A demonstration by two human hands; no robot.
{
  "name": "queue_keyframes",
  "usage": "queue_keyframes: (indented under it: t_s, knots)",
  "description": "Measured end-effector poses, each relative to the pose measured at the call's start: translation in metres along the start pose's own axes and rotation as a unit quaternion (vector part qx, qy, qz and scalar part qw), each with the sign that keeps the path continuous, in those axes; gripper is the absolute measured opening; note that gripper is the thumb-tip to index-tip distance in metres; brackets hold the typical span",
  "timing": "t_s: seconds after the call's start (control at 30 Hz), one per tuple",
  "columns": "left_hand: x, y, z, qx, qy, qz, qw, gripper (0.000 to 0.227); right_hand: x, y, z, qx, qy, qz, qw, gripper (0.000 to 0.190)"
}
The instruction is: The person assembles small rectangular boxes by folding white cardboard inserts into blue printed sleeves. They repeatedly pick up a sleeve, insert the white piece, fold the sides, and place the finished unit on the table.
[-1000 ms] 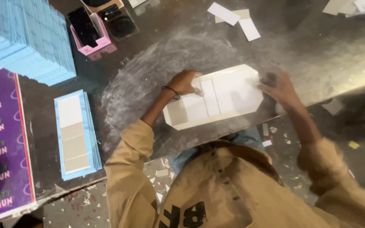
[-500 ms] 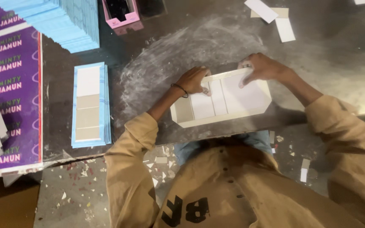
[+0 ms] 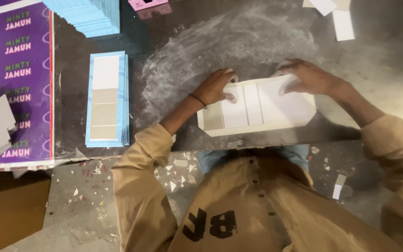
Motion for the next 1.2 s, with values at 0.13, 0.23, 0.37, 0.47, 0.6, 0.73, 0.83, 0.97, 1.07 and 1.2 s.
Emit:
queue_keyframes:
  t_s: [0.13,0.23,0.37,0.47,0.6,0.73,0.83,0.97,1.07,1.2]
  knots:
    - [0.012,-0.004,-0.01,0.064,-0.066,0.105,0.99,0.049,0.01,0.019,-0.009,-0.108,-0.024,-0.106,0.988,0.036]
    - [0.021,-0.019,-0.032,0.145,-0.12,0.273,0.943,0.049,0.026,0.03,-0.024,-0.099,-0.035,-0.206,0.973,0.053]
    - [0.025,-0.013,-0.072,0.084,-0.027,0.351,0.932,0.034,0.025,0.033,-0.048,-0.051,-0.061,-0.198,0.977,0.055]
    - [0.008,-0.015,-0.102,0.043,-0.05,0.331,0.941,0.047,0.034,0.021,-0.055,0.078,0.03,-0.245,0.966,0.056]
    - [-0.009,-0.019,-0.107,0.012,-0.105,0.294,0.95,0.058,0.051,0.057,-0.031,0.064,-0.023,-0.24,0.968,0.044]
    - [-0.003,-0.018,-0.109,0.016,-0.102,0.292,0.951,0.052,0.091,0.124,0.028,-0.001,-0.187,-0.174,0.967,0.07]
    - [-0.007,-0.016,-0.108,0.009,-0.096,0.303,0.948,0.044,0.118,0.165,0.057,0.006,-0.249,-0.216,0.944,0.071]
    - [-0.01,-0.02,-0.106,-0.003,-0.116,0.279,0.953,0.057,0.113,0.122,0.031,0.1,-0.192,-0.086,0.972,0.073]
    - [-0.014,-0.02,-0.108,-0.025,-0.129,0.285,0.95,0.056,0.106,0.05,-0.02,0.289,-0.002,-0.116,0.95,0.072]
    - [-0.021,-0.019,-0.109,-0.072,-0.134,0.272,0.95,0.058,0.035,0.044,-0.069,0.215,-0.266,-0.253,0.905,0.053]
Point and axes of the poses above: each hand's wrist, its own z-axis towards the middle knuckle, its own x-axis out of the palm, y = z × x, the point moved 7 cm from there along z, towards the middle knuckle, and after that the axes turned 1 degree about x, right-handed, at the moved point
